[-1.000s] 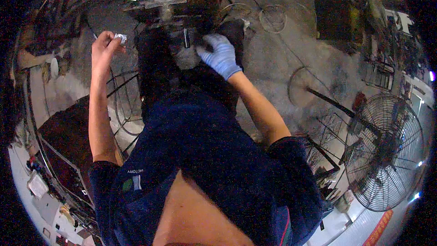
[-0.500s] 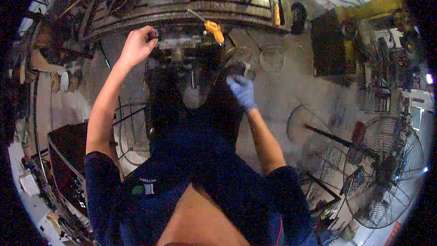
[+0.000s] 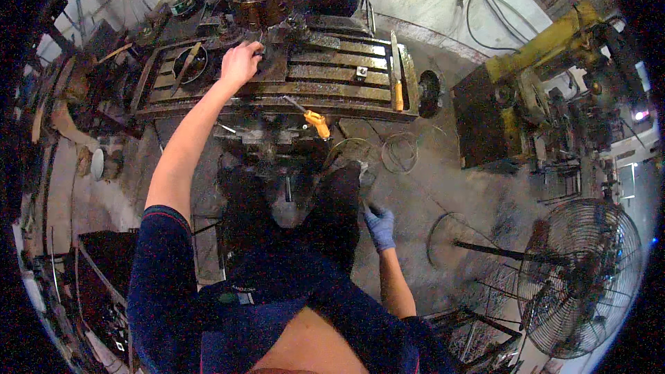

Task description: The person picks up metal parts from a bin and places them onto a milling machine table. They use a handheld screwdriver to adjust or clear small components on the machine work surface.

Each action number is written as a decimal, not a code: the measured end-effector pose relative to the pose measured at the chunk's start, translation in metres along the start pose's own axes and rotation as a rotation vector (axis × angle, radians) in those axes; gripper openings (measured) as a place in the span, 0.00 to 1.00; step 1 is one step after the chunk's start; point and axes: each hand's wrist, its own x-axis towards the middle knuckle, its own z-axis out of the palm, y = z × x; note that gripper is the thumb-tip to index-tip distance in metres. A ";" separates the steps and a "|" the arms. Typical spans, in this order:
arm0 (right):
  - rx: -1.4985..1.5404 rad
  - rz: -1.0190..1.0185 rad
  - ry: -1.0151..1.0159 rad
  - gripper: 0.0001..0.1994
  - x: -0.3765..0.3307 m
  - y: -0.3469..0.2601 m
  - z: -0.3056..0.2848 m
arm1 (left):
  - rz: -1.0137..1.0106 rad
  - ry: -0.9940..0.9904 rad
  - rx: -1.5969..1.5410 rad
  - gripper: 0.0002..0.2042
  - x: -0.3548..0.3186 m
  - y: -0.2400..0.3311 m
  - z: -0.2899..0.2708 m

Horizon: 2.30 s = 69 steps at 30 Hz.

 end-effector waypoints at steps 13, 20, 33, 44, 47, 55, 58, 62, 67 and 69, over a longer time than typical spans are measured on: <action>-0.212 -0.107 0.047 0.09 0.006 -0.087 -0.022 | -0.100 0.097 -0.047 0.13 0.017 -0.007 0.023; -0.340 -0.903 0.278 0.08 0.059 -0.325 -0.091 | -0.329 0.040 -0.081 0.17 0.026 -0.007 0.018; 0.007 -1.578 0.246 0.12 0.055 -0.566 -0.077 | -0.304 0.106 -0.077 0.18 0.025 -0.009 0.020; 0.162 -1.468 0.217 0.16 0.049 -0.474 -0.040 | -0.375 0.060 -0.054 0.18 0.026 -0.007 0.018; 0.037 -1.361 0.511 0.16 0.041 -0.454 -0.022 | -0.378 0.054 -0.052 0.19 0.025 -0.010 0.021; 0.356 -1.441 0.333 0.13 0.049 -0.445 -0.008 | -0.385 0.014 -0.071 0.19 0.025 -0.009 0.014; 0.440 -1.369 0.352 0.12 0.054 -0.444 -0.014 | -0.358 0.036 -0.066 0.19 0.023 -0.013 0.011; -0.059 -1.570 0.576 0.10 0.054 -0.461 -0.032 | -0.309 0.022 -0.135 0.18 0.016 -0.016 -0.002; 0.263 -1.398 0.456 0.06 0.049 -0.448 -0.016 | -0.289 -0.009 -0.238 0.16 -0.007 -0.019 -0.020; 0.452 -1.473 0.256 0.06 0.052 -0.442 -0.008 | -0.260 0.007 -0.316 0.14 -0.017 -0.024 -0.024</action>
